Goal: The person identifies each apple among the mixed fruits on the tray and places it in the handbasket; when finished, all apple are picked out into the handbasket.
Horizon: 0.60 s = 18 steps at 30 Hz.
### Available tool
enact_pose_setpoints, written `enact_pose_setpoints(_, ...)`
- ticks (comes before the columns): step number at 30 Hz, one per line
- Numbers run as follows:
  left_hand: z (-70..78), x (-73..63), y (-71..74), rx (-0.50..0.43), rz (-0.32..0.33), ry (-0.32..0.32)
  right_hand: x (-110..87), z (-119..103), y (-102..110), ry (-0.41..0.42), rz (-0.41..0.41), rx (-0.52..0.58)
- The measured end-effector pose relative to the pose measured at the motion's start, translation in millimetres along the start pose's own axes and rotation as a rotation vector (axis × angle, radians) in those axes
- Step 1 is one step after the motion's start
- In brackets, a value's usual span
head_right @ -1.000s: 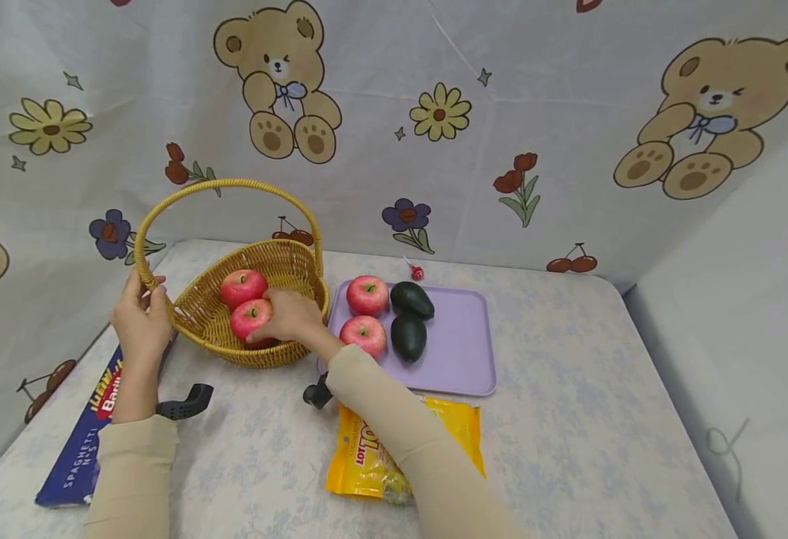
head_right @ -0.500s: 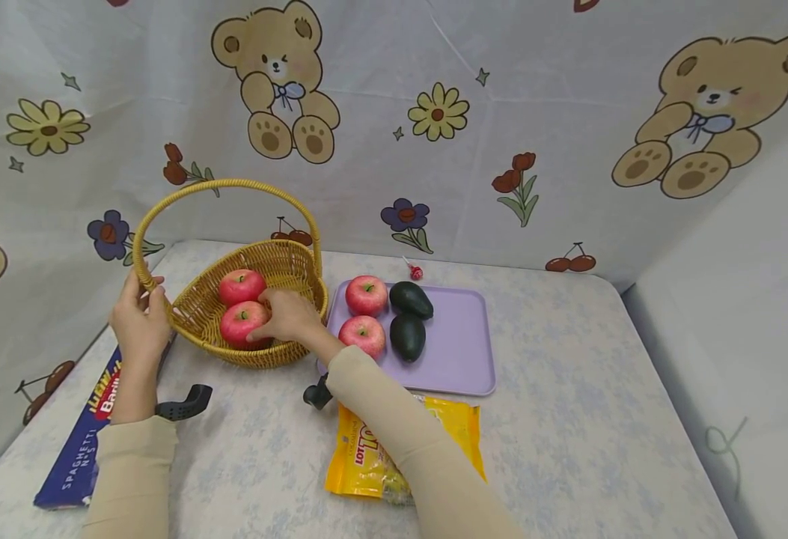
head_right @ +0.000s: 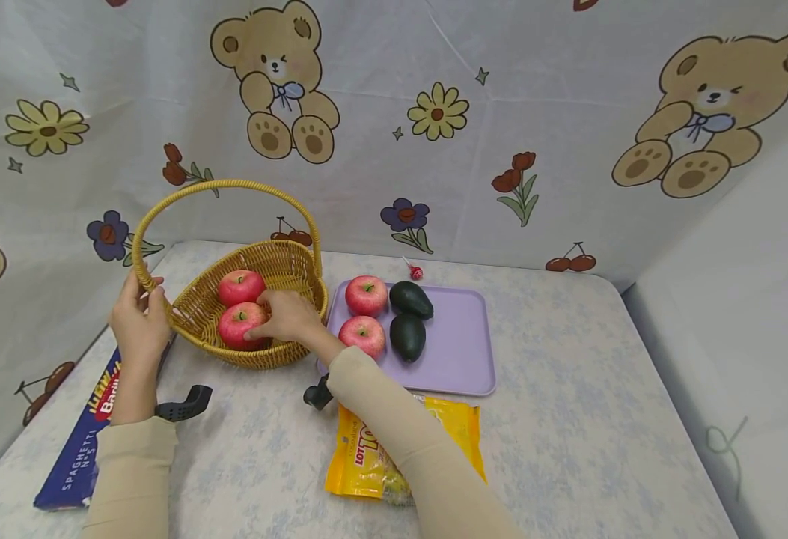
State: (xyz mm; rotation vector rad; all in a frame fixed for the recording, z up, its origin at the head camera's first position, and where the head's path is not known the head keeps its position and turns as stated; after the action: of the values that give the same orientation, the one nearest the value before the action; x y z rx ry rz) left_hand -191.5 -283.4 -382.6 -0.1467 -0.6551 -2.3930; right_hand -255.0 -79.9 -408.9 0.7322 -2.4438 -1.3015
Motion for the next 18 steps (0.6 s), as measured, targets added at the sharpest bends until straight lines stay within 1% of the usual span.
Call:
enact_pose_setpoints(5,-1.1,0.3,-0.3,0.029,0.015,-0.014,-3.0,-1.1,-0.1,-0.008,-0.023,-0.021)
enact_pose_setpoints(8,-1.5,0.0,0.0,0.036,0.014,-0.007,-5.0,-0.7,2.0,0.000,-0.036,0.000)
enact_pose_setpoints(10,-1.7,-0.1,0.2,0.032,0.012,-0.006,-6.9,-0.5,5.8,0.027,-0.036,0.055)
enact_pose_setpoints(13,-1.7,-0.1,0.4,0.016,0.011,-0.011,-12.5,-0.1,14.8,0.094,-0.038,0.182)
enact_pose_setpoints(16,-1.2,0.0,0.8,0.006,0.008,-0.018,-23.0,0.7,27.7,0.164,-0.037,0.293)
enact_pose_setpoints(18,-0.6,0.1,1.1,0.010,0.006,-0.017,-33.1,0.8,39.1,0.182,-0.035,0.344)
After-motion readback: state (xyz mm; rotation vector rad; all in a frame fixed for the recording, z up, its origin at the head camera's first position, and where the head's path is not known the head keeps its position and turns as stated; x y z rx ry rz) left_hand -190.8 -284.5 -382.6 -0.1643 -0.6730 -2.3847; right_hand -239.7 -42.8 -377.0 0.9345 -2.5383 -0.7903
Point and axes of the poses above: each hand's wrist, its own x-axis towards the middle knuckle, its own y-axis out of the back of the hand, z = x × y, the point moved 1 cm from there along x, towards the middle knuckle
